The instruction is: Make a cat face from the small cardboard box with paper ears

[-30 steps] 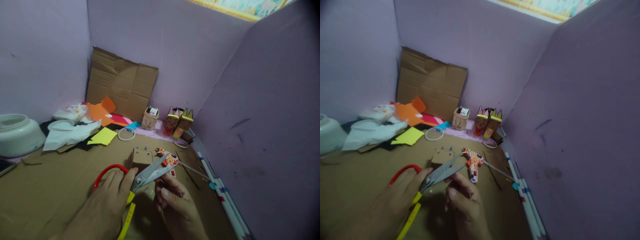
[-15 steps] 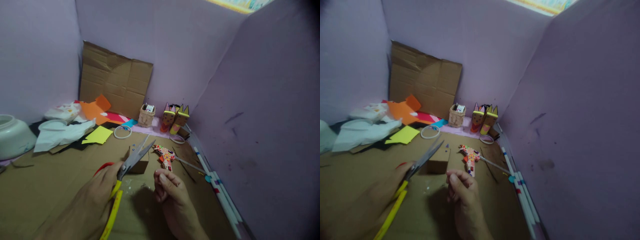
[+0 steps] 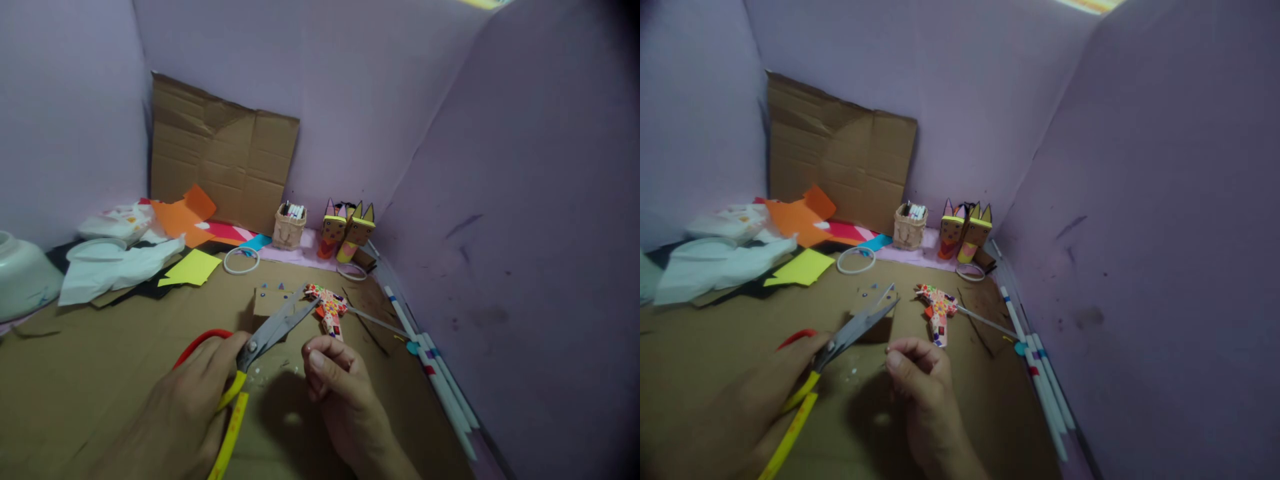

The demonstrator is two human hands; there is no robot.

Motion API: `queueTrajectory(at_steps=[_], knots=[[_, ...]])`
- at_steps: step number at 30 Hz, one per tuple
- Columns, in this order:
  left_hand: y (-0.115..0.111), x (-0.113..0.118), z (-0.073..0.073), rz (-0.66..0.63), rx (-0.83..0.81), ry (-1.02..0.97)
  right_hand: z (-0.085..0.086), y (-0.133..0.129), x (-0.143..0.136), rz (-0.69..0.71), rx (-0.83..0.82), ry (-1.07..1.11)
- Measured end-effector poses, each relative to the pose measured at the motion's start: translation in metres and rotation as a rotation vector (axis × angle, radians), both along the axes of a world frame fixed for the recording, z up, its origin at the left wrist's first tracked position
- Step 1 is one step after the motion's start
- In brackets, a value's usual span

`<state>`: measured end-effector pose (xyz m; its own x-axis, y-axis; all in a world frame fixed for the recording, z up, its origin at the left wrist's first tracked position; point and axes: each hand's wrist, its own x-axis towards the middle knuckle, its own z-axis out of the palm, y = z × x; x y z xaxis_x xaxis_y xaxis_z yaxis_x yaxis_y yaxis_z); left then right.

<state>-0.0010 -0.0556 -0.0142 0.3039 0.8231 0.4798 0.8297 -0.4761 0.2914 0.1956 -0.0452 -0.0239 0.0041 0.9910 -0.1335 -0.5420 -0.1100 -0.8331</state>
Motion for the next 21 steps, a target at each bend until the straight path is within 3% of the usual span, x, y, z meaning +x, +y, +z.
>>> queueTrajectory(at_steps=[3,10,16,21], knots=[[-0.002,-0.001,-0.004,-0.049,0.108,0.099,-0.001,0.0,-0.001,-0.011,-0.01,-0.003],[-0.005,0.001,-0.006,-0.078,0.129,0.127,0.009,0.001,-0.001,-0.012,-0.017,-0.045],[-0.012,0.002,-0.021,-0.087,0.006,0.226,0.014,0.0,-0.004,-0.005,-0.023,-0.052],[-0.012,0.006,-0.034,-0.054,-0.024,0.182,0.014,-0.001,-0.004,0.015,0.007,-0.101]])
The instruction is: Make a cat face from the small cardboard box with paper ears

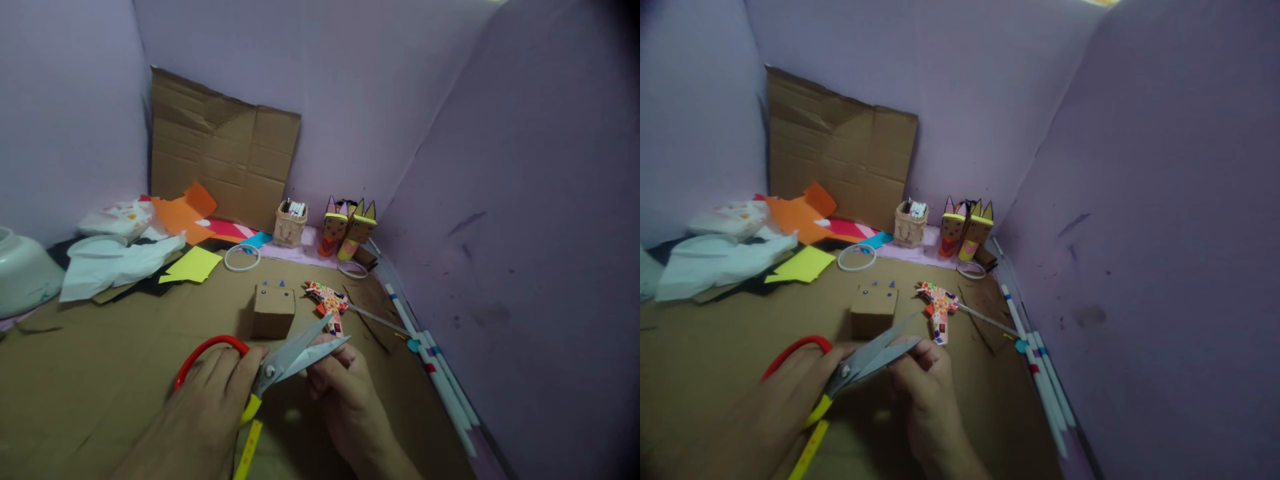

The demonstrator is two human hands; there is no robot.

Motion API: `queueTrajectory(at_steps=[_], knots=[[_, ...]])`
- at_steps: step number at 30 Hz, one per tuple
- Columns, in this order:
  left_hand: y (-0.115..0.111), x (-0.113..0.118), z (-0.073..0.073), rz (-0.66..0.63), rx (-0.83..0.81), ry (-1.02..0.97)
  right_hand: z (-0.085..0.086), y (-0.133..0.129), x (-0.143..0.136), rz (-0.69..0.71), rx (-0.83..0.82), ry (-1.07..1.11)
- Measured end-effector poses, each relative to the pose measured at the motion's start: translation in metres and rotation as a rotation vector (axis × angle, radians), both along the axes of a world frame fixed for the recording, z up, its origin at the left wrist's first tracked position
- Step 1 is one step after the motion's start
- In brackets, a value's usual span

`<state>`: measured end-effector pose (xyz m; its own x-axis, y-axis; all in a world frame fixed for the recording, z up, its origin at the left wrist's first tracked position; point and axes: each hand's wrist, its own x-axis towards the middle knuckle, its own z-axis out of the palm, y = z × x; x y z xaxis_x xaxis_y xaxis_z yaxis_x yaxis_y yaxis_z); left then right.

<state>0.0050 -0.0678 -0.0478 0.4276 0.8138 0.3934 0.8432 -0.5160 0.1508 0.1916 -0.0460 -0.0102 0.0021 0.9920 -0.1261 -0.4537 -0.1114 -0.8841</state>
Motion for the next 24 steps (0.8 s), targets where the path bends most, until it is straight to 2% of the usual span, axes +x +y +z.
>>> queueTrajectory(at_steps=[4,9,15,20,24], knots=[[0.001,-0.003,-0.005,-0.022,-0.015,0.005,-0.005,0.0,0.002,-0.002,0.042,-0.058],[0.001,-0.01,0.0,-0.085,0.02,0.041,-0.006,0.001,0.002,-0.043,0.081,-0.163],[0.002,-0.008,0.006,-0.011,-0.051,0.059,0.0,0.001,0.002,-0.066,0.129,-0.269],[0.002,-0.007,0.008,-0.035,0.028,0.077,-0.001,0.002,0.002,-0.073,0.12,-0.269],[0.001,-0.009,0.004,-0.046,-0.013,0.108,-0.001,0.002,0.003,-0.071,0.132,-0.277]])
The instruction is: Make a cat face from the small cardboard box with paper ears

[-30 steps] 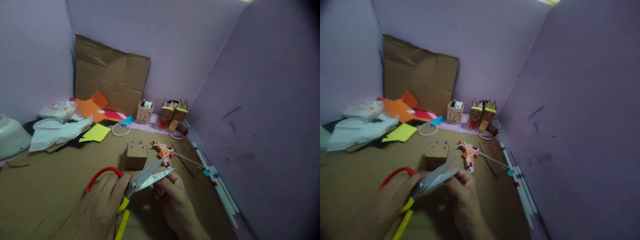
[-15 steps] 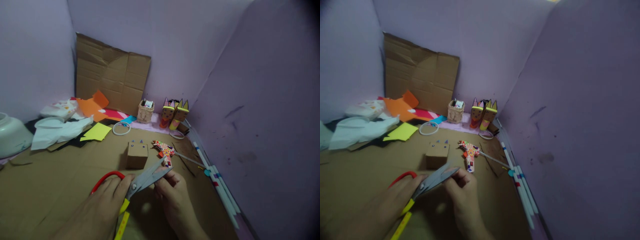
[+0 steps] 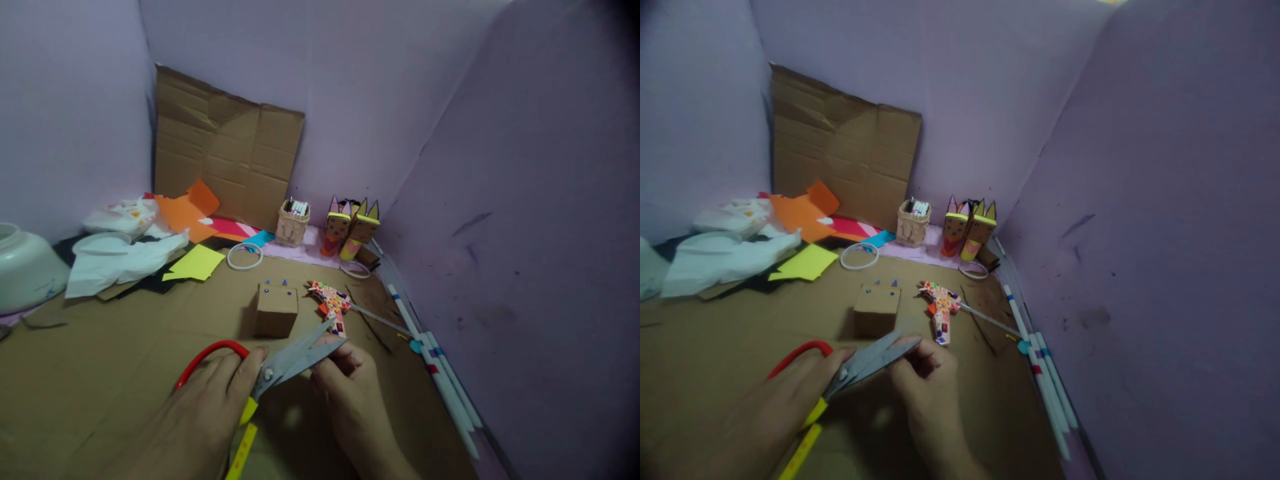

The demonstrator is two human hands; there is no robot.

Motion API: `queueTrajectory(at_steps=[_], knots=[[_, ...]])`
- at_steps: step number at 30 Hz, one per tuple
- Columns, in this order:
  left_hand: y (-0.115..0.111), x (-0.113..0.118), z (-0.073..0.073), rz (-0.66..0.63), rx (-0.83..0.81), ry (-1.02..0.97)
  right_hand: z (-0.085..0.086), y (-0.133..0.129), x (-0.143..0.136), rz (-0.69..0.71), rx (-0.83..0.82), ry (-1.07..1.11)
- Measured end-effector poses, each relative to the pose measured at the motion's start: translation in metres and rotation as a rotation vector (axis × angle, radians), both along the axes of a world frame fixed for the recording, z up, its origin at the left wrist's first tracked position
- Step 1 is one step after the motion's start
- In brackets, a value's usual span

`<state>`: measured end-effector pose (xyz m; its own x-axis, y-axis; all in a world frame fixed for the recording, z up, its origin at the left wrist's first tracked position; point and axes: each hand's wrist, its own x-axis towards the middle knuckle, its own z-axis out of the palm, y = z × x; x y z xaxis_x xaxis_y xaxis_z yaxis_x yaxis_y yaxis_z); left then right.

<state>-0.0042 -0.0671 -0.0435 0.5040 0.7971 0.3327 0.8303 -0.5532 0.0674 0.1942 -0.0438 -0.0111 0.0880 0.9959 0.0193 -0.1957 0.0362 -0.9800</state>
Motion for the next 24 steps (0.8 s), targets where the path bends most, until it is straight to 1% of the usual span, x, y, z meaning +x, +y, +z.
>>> queueTrajectory(at_steps=[4,7,12,18,24], knots=[[0.0001,-0.0018,-0.0022,-0.012,0.012,0.01,0.0008,-0.0015,-0.0001,0.005,-0.002,-0.003],[0.0002,-0.0015,-0.0003,0.011,-0.05,-0.006,0.0014,-0.0021,-0.0002,0.003,-0.002,-0.005],[0.0001,-0.0007,0.0003,0.007,-0.072,-0.023,0.0014,-0.0012,0.0003,0.0,-0.003,-0.015],[0.0003,-0.0013,0.0016,0.025,-0.159,-0.065,0.0028,-0.0011,-0.0001,-0.002,-0.005,-0.014],[0.0011,-0.002,0.0024,0.043,-0.25,-0.061,0.005,-0.0014,-0.0009,0.011,0.007,0.005]])
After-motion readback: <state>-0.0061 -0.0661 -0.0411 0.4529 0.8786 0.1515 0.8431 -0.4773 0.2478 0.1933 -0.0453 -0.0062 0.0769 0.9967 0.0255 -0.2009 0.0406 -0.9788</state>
